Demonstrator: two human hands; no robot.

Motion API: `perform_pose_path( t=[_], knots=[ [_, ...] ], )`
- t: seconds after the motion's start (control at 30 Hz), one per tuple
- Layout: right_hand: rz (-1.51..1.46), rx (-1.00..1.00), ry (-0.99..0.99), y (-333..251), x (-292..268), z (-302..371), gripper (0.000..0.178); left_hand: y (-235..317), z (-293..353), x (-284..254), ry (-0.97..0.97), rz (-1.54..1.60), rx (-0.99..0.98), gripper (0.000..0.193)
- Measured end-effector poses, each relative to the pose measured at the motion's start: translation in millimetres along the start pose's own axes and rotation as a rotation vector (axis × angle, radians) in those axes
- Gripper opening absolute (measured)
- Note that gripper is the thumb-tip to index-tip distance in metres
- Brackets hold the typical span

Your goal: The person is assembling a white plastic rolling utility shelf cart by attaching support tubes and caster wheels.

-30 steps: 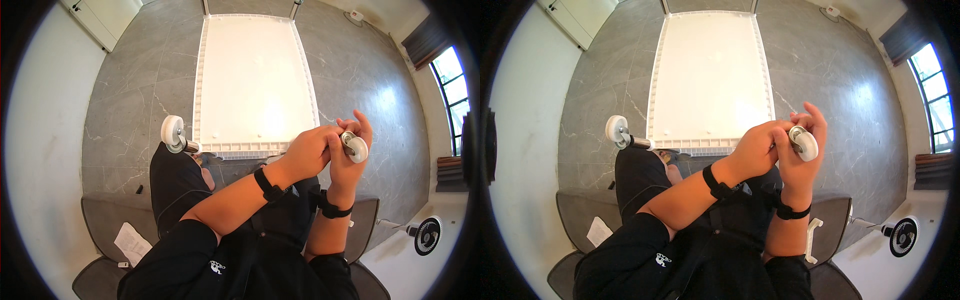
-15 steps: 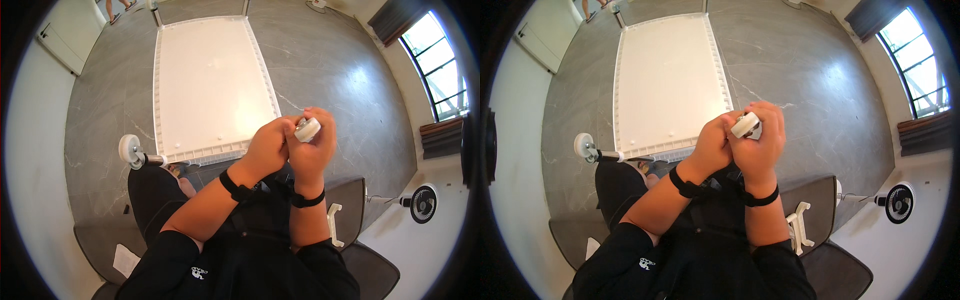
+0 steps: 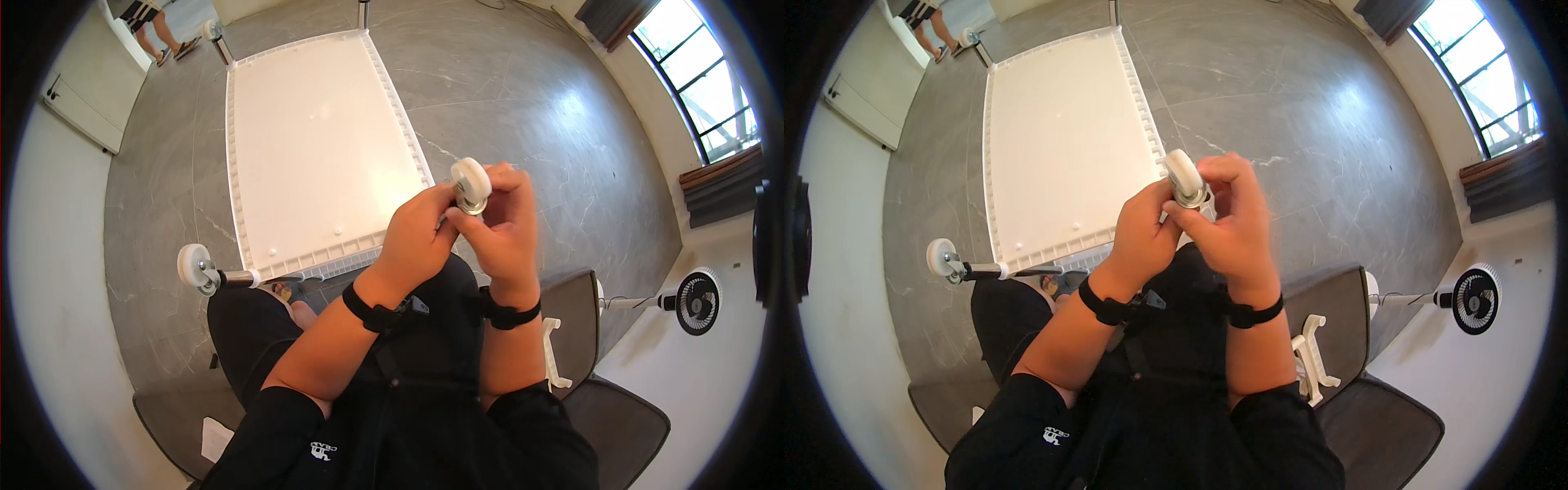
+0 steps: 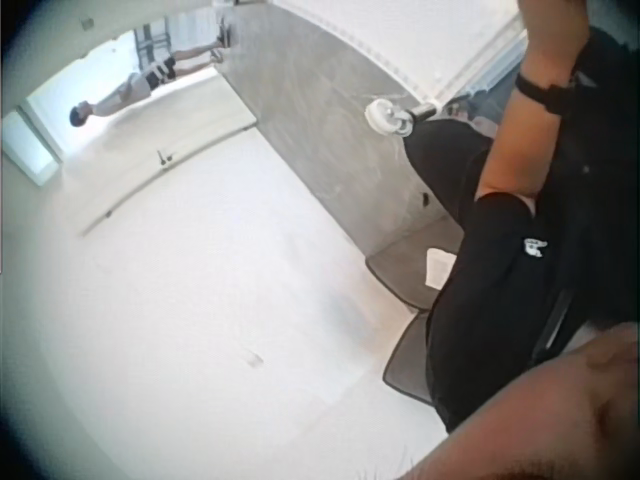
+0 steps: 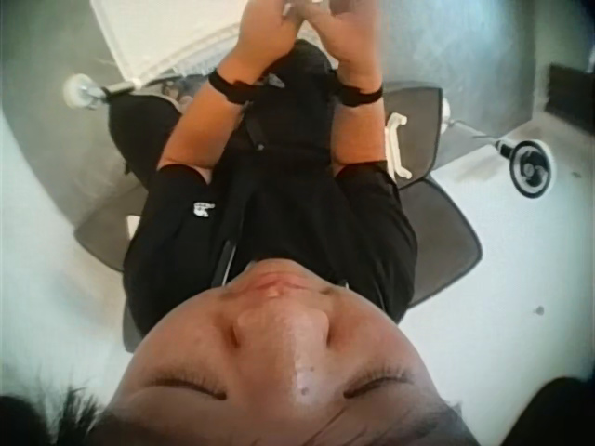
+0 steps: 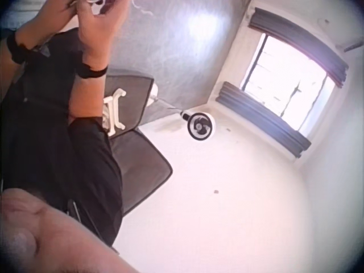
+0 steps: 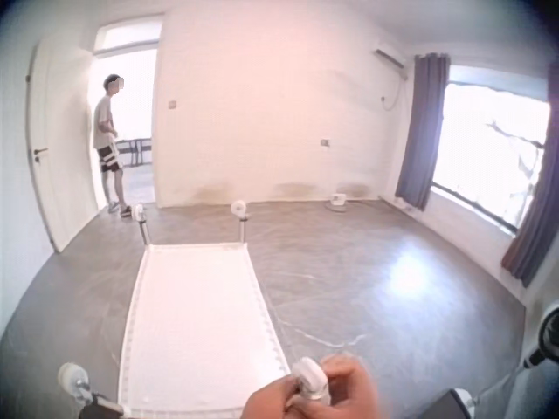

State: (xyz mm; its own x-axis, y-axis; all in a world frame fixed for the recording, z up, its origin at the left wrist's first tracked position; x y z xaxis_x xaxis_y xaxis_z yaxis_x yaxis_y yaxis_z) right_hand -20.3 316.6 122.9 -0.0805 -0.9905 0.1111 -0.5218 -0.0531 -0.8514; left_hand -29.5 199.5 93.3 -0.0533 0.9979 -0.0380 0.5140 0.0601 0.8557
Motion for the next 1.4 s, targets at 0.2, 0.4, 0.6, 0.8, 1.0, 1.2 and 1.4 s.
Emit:
perform_pose_path(
  t=[0.2, 0.4, 0.6, 0.8, 1.0, 1.2, 1.4],
  knots=[
    [0.306, 0.072, 0.004, -8, 9, 3, 0.053, -2, 0, 3, -0.012, 0.113, -0.022, 0.015],
    [-0.066, 0.180, 0.049, 6, -1, 6, 0.054, 1, 1, 0, 0.000, -0.005, 0.013, 0.018],
    [-0.056, 0.123, 0.201, 12, 6, 12, 0.056, 2, 1, -1, 0.008, 0.007, -0.017, 0.018],
    [0.198, -0.033, 0.407, 4, -2, 26, 0.063, 0, 4, 5, -0.043, 0.077, -0.108, 0.020],
    [-0.237, 0.002, 0.225, -2, 1, 13, 0.044, -9, 4, 6, -0.030, 0.085, -0.093, 0.028],
    [-0.286, 0.161, 0.013, -14, 0, -7, 0.050, -12, 8, 8, -0.031, 0.042, -0.114, 0.027],
    [-0.310, 0.276, -0.078, 0, 5, -8, 0.056, -11, 6, 12, -0.066, 0.197, -0.117, 0.034]
  ],
)
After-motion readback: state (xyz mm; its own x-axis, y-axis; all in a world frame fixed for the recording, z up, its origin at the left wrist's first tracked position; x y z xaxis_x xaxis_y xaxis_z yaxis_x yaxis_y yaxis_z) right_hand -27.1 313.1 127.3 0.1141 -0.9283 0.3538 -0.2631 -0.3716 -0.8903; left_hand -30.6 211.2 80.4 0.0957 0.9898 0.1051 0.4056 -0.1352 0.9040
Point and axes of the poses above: each hand's wrist, its own z-axis away from the middle knuckle, its own x-axis out of the palm, y = z × x, the point moved 10 cm from there along -z, towards the middle knuckle, and after that the axes turned 11 degrees about y, right-handed, at the moved point
